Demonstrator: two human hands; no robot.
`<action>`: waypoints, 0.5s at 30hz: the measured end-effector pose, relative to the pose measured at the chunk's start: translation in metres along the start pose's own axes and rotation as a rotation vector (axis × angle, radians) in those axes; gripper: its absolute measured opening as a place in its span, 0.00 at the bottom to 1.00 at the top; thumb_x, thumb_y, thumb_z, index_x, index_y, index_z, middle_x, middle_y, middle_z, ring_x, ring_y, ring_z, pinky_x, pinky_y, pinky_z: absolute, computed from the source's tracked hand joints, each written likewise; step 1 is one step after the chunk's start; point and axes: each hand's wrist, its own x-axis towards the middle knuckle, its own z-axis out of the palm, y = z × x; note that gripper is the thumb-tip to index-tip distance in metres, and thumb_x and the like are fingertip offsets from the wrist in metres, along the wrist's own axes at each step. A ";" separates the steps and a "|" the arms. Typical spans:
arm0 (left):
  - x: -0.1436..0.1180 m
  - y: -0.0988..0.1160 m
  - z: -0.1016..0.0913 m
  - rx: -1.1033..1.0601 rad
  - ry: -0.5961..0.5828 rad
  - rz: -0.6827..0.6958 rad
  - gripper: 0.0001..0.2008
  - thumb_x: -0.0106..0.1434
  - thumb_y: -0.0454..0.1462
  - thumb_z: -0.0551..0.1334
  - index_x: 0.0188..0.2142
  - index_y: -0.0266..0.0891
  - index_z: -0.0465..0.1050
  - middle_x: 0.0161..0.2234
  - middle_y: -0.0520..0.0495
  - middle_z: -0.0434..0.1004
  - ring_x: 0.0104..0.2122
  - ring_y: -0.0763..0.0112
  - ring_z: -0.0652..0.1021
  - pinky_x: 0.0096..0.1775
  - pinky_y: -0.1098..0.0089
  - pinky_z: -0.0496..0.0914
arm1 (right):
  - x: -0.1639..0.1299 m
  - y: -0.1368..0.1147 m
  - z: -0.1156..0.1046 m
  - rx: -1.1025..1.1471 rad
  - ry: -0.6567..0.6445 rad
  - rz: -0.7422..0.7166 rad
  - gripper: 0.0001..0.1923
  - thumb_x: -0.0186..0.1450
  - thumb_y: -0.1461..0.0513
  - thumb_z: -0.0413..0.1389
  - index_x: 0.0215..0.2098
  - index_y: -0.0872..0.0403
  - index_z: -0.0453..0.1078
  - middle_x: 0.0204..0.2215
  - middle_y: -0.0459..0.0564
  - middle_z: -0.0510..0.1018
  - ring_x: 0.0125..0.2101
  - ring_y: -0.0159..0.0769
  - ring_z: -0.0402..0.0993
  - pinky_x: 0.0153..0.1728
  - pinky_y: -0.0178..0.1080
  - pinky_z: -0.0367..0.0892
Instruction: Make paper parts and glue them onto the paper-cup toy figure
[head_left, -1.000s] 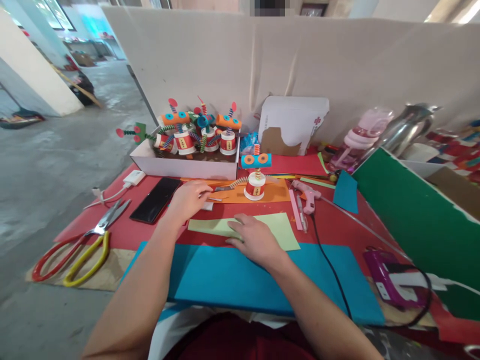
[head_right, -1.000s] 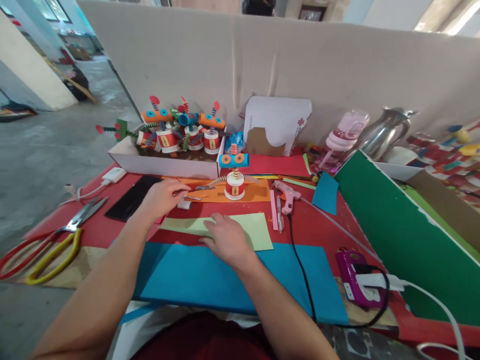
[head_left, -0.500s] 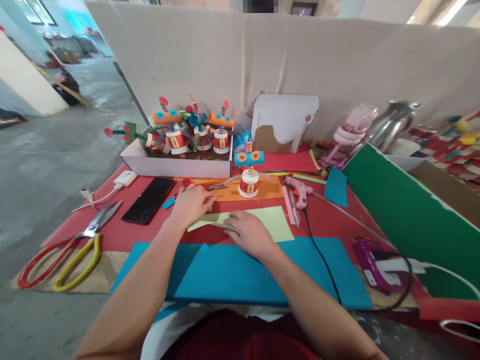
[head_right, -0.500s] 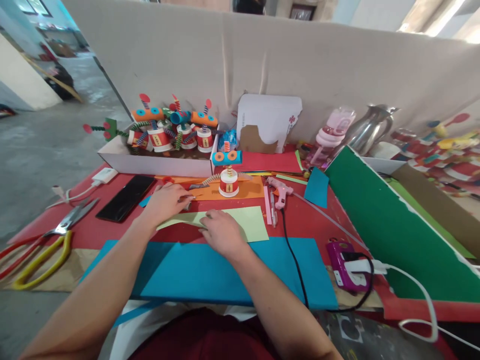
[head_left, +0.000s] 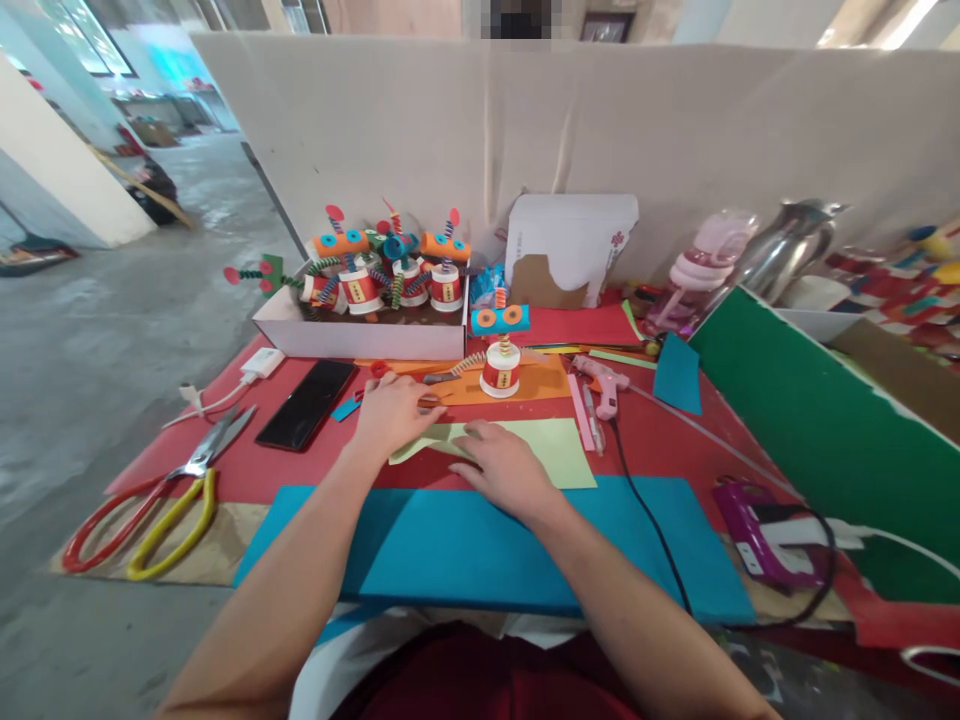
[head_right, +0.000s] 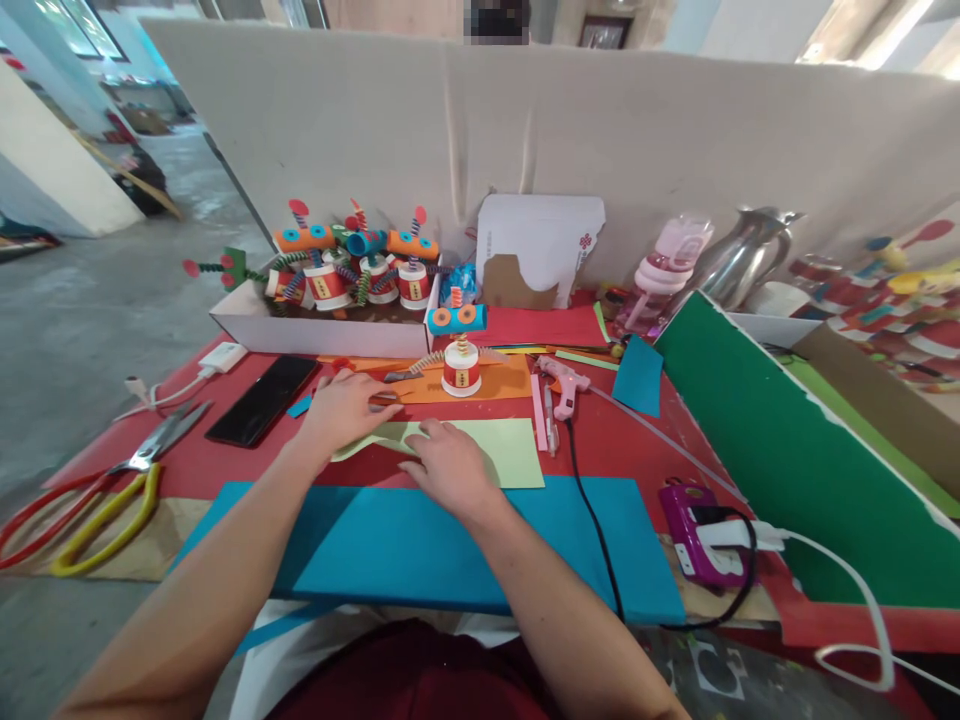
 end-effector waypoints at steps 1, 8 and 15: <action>-0.001 0.002 0.001 0.035 -0.015 0.004 0.12 0.57 0.45 0.60 0.35 0.44 0.78 0.37 0.43 0.79 0.42 0.53 0.72 0.43 0.56 0.64 | 0.000 0.000 0.000 0.000 -0.001 -0.002 0.16 0.67 0.55 0.52 0.49 0.54 0.70 0.48 0.57 0.72 0.47 0.42 0.69 0.47 0.42 0.64; -0.003 0.008 0.007 0.079 -0.046 0.042 0.11 0.57 0.32 0.55 0.33 0.41 0.77 0.36 0.40 0.78 0.43 0.50 0.71 0.44 0.51 0.62 | 0.000 -0.002 -0.002 0.002 -0.005 -0.001 0.17 0.67 0.56 0.52 0.49 0.55 0.70 0.47 0.56 0.72 0.46 0.42 0.69 0.44 0.41 0.65; 0.002 0.010 -0.014 -0.155 0.129 0.043 0.08 0.60 0.35 0.56 0.31 0.42 0.74 0.34 0.46 0.80 0.41 0.58 0.74 0.46 0.56 0.64 | 0.001 0.002 0.004 0.031 0.011 -0.002 0.15 0.66 0.57 0.54 0.49 0.52 0.70 0.46 0.53 0.71 0.45 0.39 0.69 0.44 0.39 0.63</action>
